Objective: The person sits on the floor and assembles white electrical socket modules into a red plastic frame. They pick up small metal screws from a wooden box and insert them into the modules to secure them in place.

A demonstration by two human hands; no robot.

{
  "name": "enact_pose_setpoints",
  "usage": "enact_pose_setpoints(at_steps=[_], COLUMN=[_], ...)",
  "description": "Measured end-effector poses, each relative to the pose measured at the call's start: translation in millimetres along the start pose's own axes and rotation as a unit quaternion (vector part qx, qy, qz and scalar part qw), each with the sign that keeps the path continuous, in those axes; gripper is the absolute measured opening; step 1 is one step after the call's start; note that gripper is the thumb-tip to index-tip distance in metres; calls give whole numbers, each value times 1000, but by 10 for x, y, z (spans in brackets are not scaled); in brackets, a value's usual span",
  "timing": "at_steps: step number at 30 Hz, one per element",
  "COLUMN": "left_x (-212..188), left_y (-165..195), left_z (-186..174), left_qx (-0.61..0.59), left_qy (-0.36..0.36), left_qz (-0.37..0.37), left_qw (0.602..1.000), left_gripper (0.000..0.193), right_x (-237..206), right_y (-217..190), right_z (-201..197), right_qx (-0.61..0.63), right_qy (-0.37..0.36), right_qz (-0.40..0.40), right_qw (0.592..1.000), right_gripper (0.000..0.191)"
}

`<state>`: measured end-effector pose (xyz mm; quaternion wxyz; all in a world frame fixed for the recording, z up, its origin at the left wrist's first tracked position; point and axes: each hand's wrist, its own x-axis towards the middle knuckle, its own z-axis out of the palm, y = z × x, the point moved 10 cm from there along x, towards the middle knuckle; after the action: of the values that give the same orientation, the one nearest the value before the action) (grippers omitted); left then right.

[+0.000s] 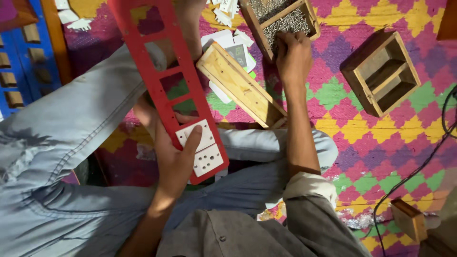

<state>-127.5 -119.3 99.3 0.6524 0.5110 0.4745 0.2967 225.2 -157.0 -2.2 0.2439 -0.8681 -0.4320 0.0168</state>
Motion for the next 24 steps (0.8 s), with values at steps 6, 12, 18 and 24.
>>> enact_pose_setpoints(at_steps=[6, 12, 18, 24], left_x=[-47, -94, -100, -85], left_y=[-47, -2, 32, -32], left_z=[23, 14, -43, -103], left_qx=[-16, -1, 1, -19], left_qy=[-8, 3, 14, 20], left_qz=[-30, -29, -40, -52], left_qw=[999, 1000, 999, 998], left_gripper=[26, 23, 23, 23], right_x=[12, -4, -1, -4], right_y=[-10, 57, 10, 159], right_z=[6, 9, -6, 63], right_qx=[1, 1, 1, 7], right_qy=[-12, -46, -57, -70], right_qz=[13, 54, 50, 99], right_qw=[1000, 998, 997, 993], right_gripper=[18, 28, 32, 23])
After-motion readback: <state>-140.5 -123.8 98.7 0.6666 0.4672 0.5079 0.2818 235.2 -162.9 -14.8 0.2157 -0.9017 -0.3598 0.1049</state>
